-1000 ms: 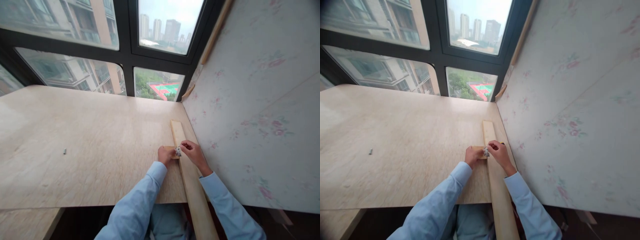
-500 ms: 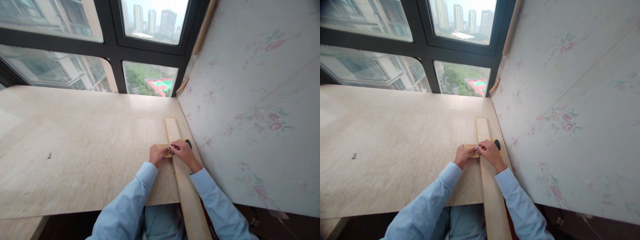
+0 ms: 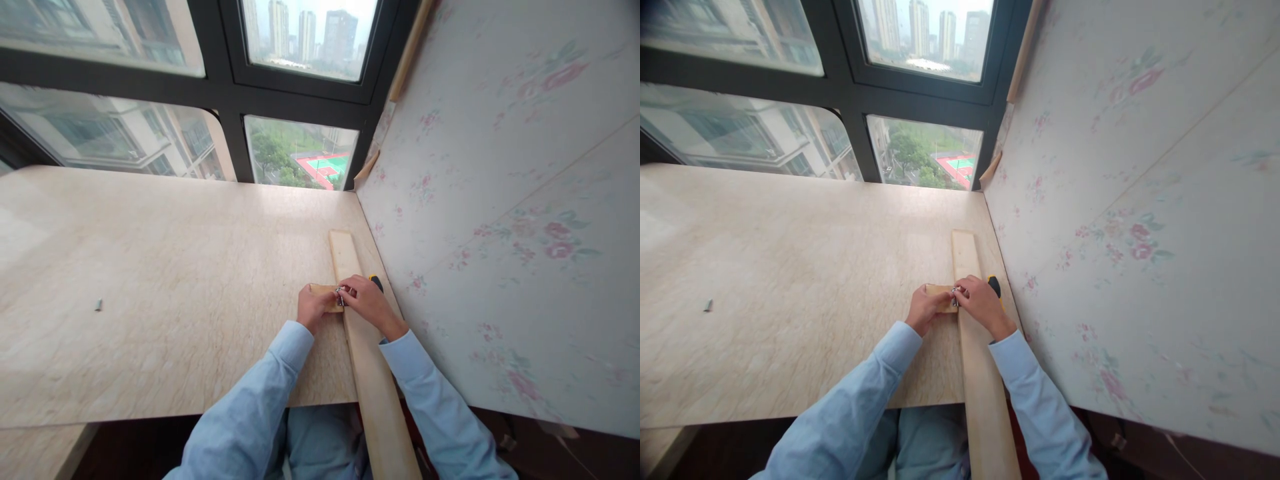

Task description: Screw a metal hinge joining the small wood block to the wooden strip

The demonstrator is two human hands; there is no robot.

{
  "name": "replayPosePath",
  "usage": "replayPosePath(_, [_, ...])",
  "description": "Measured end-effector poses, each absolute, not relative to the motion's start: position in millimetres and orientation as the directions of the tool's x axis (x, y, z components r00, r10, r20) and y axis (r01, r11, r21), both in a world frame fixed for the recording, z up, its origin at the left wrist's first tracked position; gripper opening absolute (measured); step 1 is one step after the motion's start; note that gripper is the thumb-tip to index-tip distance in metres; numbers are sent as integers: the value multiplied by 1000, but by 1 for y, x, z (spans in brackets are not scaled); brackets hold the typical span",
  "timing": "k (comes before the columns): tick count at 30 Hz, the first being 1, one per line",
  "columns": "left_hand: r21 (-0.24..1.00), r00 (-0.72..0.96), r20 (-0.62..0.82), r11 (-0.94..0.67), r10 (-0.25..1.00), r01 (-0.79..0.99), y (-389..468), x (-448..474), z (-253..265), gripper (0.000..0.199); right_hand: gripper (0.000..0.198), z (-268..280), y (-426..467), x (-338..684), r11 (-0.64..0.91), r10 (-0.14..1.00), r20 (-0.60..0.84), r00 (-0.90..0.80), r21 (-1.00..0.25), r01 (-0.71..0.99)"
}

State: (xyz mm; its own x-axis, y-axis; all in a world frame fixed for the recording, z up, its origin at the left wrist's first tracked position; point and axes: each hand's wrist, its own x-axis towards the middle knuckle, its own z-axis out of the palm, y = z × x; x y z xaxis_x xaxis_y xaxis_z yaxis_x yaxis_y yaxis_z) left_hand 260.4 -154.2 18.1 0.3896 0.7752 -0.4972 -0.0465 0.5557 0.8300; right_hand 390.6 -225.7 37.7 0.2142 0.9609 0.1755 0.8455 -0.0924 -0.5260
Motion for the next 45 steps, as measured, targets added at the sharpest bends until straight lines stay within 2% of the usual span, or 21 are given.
replayPosePath(8, [829,389,-497,557,776,-51,-155,261,19,34,17,40,-229,393,11,953,252,166,-581,814])
replayPosePath(24, [827,388,-492,557,779,-70,-155,262,16,32,17,35,-229,393,-53,950,217,224,-595,802])
replayPosePath(31, [841,382,-479,537,790,-56,-154,262,15,33,18,35,-228,391,-68,949,221,223,-546,835])
replayPosePath(36, [842,364,-486,537,795,-48,-155,262,17,34,21,43,-231,388,-75,936,234,263,-598,798])
replayPosePath(40, [834,349,-501,550,792,-51,-155,262,21,34,23,50,-245,395,-134,880,280,383,-627,767])
replayPosePath(43, [826,349,-512,562,784,-50,-155,262,22,33,21,46,-265,407,-293,792,274,545,-613,734])
replayPosePath(45, [820,363,-518,571,774,-47,-155,262,21,34,25,39,-278,415,-423,741,241,627,-558,714])
